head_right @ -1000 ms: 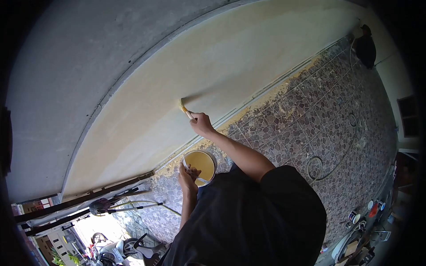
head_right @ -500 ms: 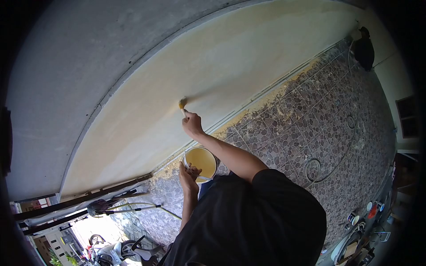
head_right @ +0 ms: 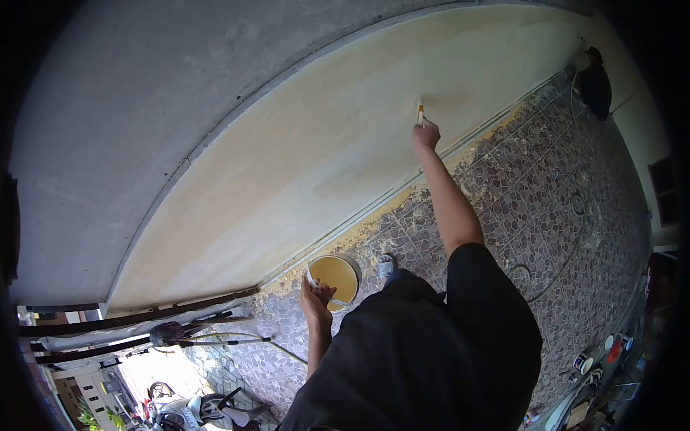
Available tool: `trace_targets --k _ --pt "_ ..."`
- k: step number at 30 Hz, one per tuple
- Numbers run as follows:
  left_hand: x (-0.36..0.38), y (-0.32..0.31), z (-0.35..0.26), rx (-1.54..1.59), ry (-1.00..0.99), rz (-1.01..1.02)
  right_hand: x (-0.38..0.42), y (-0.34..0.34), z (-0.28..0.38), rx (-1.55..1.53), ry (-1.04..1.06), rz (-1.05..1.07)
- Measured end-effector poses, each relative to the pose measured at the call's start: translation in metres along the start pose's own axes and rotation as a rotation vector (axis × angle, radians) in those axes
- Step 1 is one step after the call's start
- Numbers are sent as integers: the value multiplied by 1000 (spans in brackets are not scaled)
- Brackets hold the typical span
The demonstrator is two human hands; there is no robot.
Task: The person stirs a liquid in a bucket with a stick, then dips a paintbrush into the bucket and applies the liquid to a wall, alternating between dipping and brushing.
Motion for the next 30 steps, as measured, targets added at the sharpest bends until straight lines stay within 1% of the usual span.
trace_targets --k 1,2,3,4,6,8,9,11,12,14,15,17,18,20,21,23,24,26,30 --pt "2 0 1 3 -2 3 19 -14 18 -93 -21 -6" --pt "3 0 1 -6 -4 -2 63 -19 59 -13 60 84" --pt "6 2 2 -17 -6 -10 88 -65 54 17 169 14" --pt "10 5 2 -20 -6 -13 126 -77 64 62 237 109" --pt "17 6 1 -47 -11 -9 196 -75 74 35 319 536" --pt "22 9 0 -28 -10 -8 244 -79 63 35 453 1003" --pt "26 14 0 -19 -2 -12 257 -66 62 41 466 1013" --pt "38 17 -4 12 -5 3 284 -27 70 -74 341 1339" --pt "41 16 -5 25 -7 30 283 -11 72 -57 358 1351" --pt "46 23 -1 75 0 30 293 23 68 -63 305 1604" --pt "49 22 -1 59 -2 77 295 43 74 -37 315 1619" --pt "56 17 0 29 -3 155 300 85 86 181 455 1610" --pt "60 11 -1 13 -2 185 301 101 91 203 457 1634" --pt "65 5 2 -3 -6 259 309 122 91 411 584 1622" --pt "74 -2 1 -23 -5 255 315 129 89 416 589 1643" --pt "87 -15 -1 -37 -6 248 320 141 90 542 737 1571" --pt "89 -19 0 -46 -2 263 326 146 90 548 741 1578" --pt "98 -26 1 -53 4 276 341 151 91 676 894 1543" --pt "111 -44 2 -96 -8 329 364 137 81 678 939 1531"
Point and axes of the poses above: each hand's wrist, its own x-axis away from the middle knuckle, its own y-axis out of the back of the hand, z = x × y, the point moved 5 cm from there along -x, towards the middle knuckle, and after that the axes turned 14 degrees about x, right-handed, at the moved point
